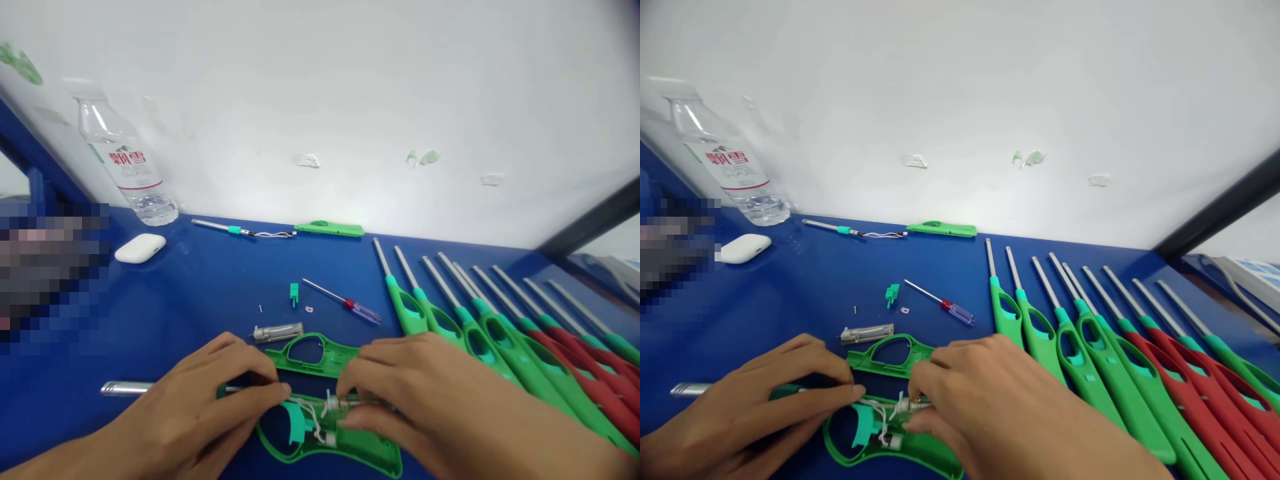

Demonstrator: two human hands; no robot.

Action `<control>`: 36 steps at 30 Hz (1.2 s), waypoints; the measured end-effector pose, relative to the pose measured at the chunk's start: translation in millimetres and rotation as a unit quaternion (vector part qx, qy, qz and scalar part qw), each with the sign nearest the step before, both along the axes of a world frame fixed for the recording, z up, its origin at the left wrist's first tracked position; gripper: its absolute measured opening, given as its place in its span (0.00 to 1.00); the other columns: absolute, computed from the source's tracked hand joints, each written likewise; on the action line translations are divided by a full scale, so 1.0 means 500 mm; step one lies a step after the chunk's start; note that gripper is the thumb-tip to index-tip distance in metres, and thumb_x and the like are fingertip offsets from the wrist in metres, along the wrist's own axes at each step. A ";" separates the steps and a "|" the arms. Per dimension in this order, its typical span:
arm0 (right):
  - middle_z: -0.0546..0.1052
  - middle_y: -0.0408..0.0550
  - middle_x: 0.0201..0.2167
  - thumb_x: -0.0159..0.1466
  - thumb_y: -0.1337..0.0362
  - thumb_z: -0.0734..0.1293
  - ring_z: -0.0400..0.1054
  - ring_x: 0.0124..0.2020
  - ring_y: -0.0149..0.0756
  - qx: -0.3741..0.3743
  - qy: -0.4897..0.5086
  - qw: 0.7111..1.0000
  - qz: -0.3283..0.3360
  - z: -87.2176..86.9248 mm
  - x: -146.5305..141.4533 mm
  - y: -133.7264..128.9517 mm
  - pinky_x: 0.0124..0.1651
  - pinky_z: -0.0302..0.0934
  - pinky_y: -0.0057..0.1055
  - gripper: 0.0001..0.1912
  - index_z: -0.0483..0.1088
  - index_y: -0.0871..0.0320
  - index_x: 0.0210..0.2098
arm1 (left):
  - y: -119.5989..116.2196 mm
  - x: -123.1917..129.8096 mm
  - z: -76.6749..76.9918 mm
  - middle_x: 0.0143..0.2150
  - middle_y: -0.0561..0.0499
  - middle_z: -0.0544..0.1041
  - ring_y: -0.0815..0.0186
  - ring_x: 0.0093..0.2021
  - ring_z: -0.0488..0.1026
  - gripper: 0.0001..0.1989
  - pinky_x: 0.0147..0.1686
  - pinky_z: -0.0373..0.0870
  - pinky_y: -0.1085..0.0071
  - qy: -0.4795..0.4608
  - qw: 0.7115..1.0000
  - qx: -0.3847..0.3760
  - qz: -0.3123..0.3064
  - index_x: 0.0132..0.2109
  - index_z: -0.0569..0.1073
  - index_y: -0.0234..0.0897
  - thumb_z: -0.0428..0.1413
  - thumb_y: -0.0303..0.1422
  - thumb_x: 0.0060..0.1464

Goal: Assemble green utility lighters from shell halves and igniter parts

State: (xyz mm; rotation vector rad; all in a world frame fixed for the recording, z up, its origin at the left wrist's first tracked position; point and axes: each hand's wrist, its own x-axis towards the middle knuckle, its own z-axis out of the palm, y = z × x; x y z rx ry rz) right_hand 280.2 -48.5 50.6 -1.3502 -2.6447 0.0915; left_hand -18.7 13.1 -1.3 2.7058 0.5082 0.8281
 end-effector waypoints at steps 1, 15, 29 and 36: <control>0.80 0.34 0.31 0.73 0.55 0.78 0.79 0.30 0.36 -0.025 -0.012 1.000 0.008 0.000 -0.002 0.001 0.33 0.71 0.33 0.13 0.74 0.50 0.36 | -0.003 0.000 0.003 0.51 0.50 0.83 0.66 0.49 0.81 0.23 0.53 0.79 0.74 0.007 1.000 -0.006 -0.002 0.60 0.79 0.45 0.50 0.17 0.70; 0.82 0.37 0.34 0.73 0.60 0.77 0.80 0.34 0.37 -0.027 -0.074 0.995 0.058 -0.003 -0.015 -0.004 0.31 0.69 0.37 0.07 0.78 0.51 0.40 | -0.011 0.001 -0.012 0.47 0.49 0.80 0.64 0.41 0.78 0.12 0.47 0.78 0.67 0.028 1.000 -0.012 -0.001 0.54 0.79 0.42 0.54 0.24 0.74; 0.77 0.33 0.32 0.60 0.72 0.80 0.74 0.28 0.33 0.073 -0.057 0.993 0.074 -0.044 -0.001 -0.025 0.26 0.61 0.38 0.14 0.72 0.53 0.36 | -0.001 0.017 0.005 0.46 0.53 0.80 0.72 0.46 0.77 0.11 0.57 0.70 0.78 0.001 1.000 0.027 0.005 0.55 0.77 0.41 0.49 0.30 0.82; 0.78 0.35 0.30 0.61 0.70 0.81 0.75 0.28 0.32 0.104 -0.050 0.992 0.059 -0.033 -0.011 -0.017 0.24 0.63 0.37 0.12 0.76 0.55 0.35 | 0.005 0.015 0.000 0.45 0.53 0.78 0.71 0.43 0.73 0.13 0.50 0.69 0.76 0.005 1.000 0.006 -0.002 0.51 0.78 0.40 0.48 0.27 0.81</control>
